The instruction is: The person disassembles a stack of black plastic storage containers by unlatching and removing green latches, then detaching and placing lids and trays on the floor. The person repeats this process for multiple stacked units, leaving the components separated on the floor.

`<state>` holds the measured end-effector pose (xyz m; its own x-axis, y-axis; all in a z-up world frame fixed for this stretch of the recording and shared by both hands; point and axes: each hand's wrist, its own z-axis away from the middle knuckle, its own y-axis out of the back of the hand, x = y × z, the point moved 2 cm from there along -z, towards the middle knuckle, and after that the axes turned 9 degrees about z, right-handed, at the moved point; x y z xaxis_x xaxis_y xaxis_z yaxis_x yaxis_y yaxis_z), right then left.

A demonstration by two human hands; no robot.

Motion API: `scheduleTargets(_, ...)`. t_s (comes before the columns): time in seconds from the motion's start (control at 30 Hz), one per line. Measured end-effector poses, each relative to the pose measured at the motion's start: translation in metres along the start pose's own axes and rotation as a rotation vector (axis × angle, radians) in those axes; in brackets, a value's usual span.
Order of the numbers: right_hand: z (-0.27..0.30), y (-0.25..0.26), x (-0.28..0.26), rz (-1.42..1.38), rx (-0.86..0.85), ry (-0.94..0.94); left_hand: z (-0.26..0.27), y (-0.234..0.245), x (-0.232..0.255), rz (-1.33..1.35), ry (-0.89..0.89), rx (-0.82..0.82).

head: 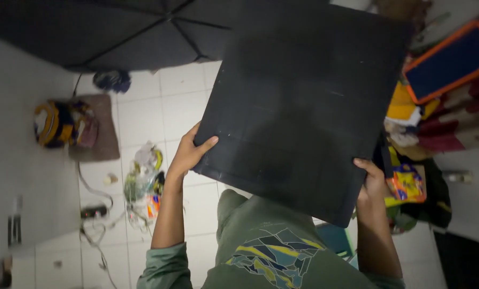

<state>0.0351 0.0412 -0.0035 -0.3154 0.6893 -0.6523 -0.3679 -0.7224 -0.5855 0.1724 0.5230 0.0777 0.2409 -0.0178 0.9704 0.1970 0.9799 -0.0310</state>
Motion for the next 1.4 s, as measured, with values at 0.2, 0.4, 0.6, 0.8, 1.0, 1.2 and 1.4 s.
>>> scheduleTargets(0.2,0.044,-0.017,0.032,-0.015,0.217,0.230,-0.057,-0.001,0.013,-0.076,0.082,-0.200)
scheduleTargets(0.4,0.101,-0.077,0.087,-0.067,0.423,0.437,-0.097,0.005,0.021,-0.196,-0.035,-0.498)
scheduleTargets(0.6,0.170,-0.141,0.174,-0.102,0.739,0.573,-0.108,0.009,0.023,-0.135,-0.014,-0.802)
scheduleTargets(0.8,0.243,-0.168,0.254,-0.095,1.065,0.657,-0.082,-0.015,-0.001,-0.178,0.025,-1.035)
scheduleTargets(1.0,0.301,-0.164,0.330,0.152,1.445,0.682,-0.030,-0.046,-0.041,-0.293,-0.016,-1.174)
scheduleTargets(1.2,0.353,-0.179,0.423,0.062,1.657,0.529,0.041,-0.058,-0.072,-0.301,0.009,-1.355)
scheduleTargets(1.4,0.394,-0.206,0.508,-0.123,1.759,0.470,0.100,-0.061,-0.108,-0.282,0.053,-1.525)
